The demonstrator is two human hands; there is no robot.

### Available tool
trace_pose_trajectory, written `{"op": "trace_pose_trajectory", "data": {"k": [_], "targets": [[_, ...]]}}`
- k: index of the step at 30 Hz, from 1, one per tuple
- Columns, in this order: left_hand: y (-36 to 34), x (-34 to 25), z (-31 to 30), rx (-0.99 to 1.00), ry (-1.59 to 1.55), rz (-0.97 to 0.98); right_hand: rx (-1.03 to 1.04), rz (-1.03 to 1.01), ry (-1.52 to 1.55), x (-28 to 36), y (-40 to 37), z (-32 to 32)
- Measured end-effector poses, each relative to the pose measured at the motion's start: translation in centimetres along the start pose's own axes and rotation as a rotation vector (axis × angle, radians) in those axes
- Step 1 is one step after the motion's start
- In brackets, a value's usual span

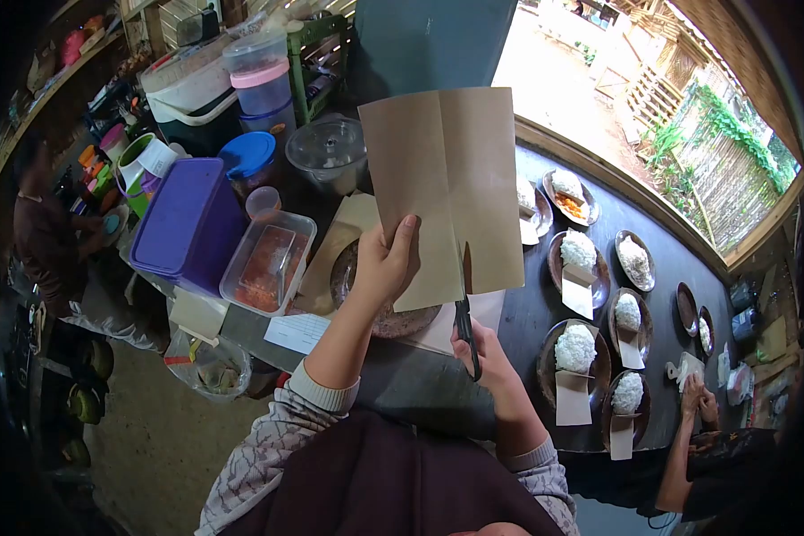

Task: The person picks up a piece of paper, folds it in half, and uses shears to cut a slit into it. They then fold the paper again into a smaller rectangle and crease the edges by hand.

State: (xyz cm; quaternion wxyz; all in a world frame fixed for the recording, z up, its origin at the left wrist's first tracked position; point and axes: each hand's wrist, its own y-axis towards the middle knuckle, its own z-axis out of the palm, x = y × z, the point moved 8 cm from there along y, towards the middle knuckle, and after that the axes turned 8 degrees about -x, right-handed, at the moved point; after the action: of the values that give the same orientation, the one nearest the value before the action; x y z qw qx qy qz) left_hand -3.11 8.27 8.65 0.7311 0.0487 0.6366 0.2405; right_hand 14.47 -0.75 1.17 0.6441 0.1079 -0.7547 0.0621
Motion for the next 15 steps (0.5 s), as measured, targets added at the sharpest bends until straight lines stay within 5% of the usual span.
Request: {"op": "trace_pose_trajectory", "data": {"k": [15], "targets": [[0.03,-0.17,-0.02,-0.001,-0.063,-0.066,-0.037,0.018,-0.071,0.01,-0.01,-0.22]]}}
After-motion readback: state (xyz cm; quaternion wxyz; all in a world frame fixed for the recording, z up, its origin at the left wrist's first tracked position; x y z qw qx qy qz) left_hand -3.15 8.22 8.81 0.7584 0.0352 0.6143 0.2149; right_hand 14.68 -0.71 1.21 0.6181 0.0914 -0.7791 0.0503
